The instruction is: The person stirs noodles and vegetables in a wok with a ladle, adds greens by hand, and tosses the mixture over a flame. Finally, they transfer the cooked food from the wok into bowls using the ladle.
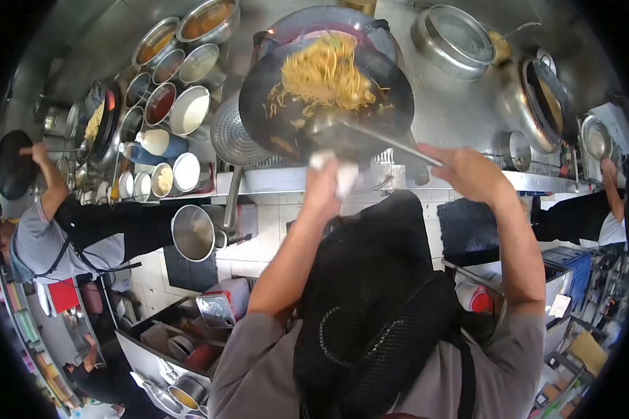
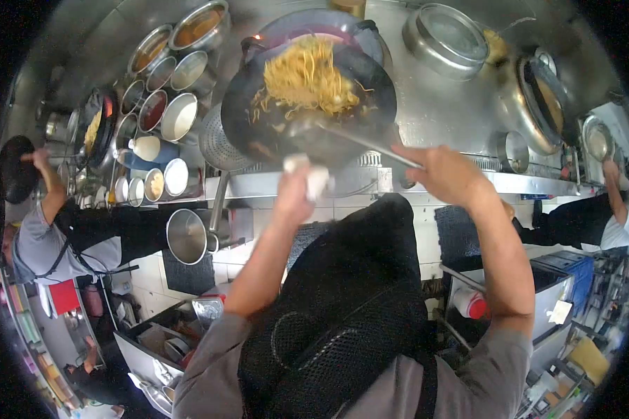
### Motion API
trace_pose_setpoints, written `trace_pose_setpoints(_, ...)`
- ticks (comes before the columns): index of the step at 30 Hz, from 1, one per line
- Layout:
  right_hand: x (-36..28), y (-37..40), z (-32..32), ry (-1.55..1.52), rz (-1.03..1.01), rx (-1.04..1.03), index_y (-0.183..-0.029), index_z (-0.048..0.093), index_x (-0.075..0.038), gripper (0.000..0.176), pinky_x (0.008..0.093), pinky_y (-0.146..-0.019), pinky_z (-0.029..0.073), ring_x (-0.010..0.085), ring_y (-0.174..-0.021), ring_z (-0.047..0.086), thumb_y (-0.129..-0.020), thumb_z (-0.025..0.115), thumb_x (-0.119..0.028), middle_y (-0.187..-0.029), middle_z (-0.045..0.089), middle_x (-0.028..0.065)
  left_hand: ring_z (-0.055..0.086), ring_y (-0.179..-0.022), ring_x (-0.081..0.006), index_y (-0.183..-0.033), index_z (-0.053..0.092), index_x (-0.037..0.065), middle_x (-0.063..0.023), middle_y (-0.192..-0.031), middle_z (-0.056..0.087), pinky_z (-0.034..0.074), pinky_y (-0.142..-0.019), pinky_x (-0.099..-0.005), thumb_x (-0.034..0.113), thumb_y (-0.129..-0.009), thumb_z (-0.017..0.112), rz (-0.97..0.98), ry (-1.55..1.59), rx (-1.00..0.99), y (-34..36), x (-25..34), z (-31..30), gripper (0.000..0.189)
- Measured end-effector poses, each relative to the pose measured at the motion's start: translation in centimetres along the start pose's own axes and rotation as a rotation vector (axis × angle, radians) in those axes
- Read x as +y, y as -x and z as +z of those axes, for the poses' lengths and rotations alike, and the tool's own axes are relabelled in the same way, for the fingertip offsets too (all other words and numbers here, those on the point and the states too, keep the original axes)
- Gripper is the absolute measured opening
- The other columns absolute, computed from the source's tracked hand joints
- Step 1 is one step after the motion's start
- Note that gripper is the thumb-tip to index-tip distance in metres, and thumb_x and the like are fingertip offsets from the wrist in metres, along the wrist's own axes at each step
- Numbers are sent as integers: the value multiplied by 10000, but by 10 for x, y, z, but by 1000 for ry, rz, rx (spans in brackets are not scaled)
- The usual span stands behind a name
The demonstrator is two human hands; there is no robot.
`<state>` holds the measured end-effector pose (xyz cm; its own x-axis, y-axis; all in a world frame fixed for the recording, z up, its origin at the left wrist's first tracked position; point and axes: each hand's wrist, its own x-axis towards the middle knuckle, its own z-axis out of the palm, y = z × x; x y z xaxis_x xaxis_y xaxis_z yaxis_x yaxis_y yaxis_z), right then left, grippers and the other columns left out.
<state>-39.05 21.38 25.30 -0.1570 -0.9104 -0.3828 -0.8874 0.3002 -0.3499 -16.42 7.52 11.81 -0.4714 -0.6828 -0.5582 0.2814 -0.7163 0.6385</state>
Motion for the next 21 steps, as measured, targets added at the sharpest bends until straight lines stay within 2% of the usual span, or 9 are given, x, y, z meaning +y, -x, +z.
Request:
trace_pose_setpoints(3, 16, -40, 6, 65, -92, 194, -1399, 503, -236, 458, 486, -767, 520, 411, -829, 656, -945, 562, -236, -935, 677, 230, 648, -784, -222, -1107, 525, 19, -102, -933, 639, 561, -641, -325, 197, -977, 538, -37, 82, -50, -24, 42, 16, 221)
trace_pose_setpoints(4, 15, -49, 18, 72, -92, 200, -1399, 503, -236, 458, 486, -767, 520, 411, -829, 656, -945, 562, -236, -935, 677, 230, 639, -768, -210, -1100, 529, 27, -96, -931, 632, 554, -628, -317, 192, -970, 549, -34, 82, -17, -26, 32, 12, 212)
trace_pose_setpoints(6, 6, -56, 39, 211, 123, 213, -1415, 482, -213, 477, 488, -705, 527, 398, -791, 663, -947, 571, -232, -921, 685, 216, 624, -759, -193, -1110, 539, 44, -76, -936, 616, 554, -631, -315, 161, -944, 587, 213, -16, 31, -32, -40, -29, 208)
trace_pose_setpoints(8, 31, -41, 67, -118, -42, 348, -1390, 514, -188, 467, 464, -674, 535, 374, -774, 673, -932, 607, -188, -905, 686, 219, 628, -789, -192, -1127, 543, 53, -72, -955, 609, 566, -645, -332, 119, -916, 610, 127, -97, 35, -32, -80, -69, 231)
trace_pose_setpoints(12, 31, 12, 75, -506, -167, 520, -1368, 544, -151, 477, 373, -654, 510, 321, -656, 645, -905, 655, -119, -831, 653, 248, 643, -790, -210, -1118, 549, 33, -90, -937, 621, 573, -633, -349, 62, -862, 602, -26, -56, 72, -4, -45, -55, 263)
trace_pose_setpoints(13, 31, 25, 70, -519, -173, 504, -1368, 544, -151, 477, 373, -654, 510, 321, -656, 645, -905, 655, -119, -831, 653, 248, 644, -786, -214, -1114, 552, 26, -90, -933, 621, 577, -634, -361, 24, -846, 576, -31, -22, 37, -6, -36, -56, 269)
trace_pose_setpoints(15, 35, 50, 68, -633, 69, 315, -1395, 516, -145, 490, 340, -637, 486, 255, -607, 584, -920, 635, -111, -766, 628, 211, 654, -773, -247, -1102, 552, 13, -110, -929, 627, 589, -648, -394, -22, -823, 540, -48, 0, 8, -2, -13, -40, 281)
trace_pose_setpoints(19, 87, 70, 144, -613, 124, 372, -1423, 483, -136, 481, 310, -612, 471, 141, -593, 510, -955, 595, -139, -700, 577, 188, 688, -830, -306, -1074, 559, -44, -166, -937, 649, 582, -746, -413, -40, -793, 544, -71, 3, 29, -13, -23, -54, 282)
trace_pose_setpoints(21, 76, 68, 142, -712, 245, 286, -1435, 467, -137, 478, 285, -571, 442, 121, -571, 444, -969, 569, -148, -636, 497, 137, 686, -848, -310, -1082, 555, -38, -171, -951, 647, 582, -753, -416, -52, -787, 537, -39, -82, 29, -11, -24, -46, 296)
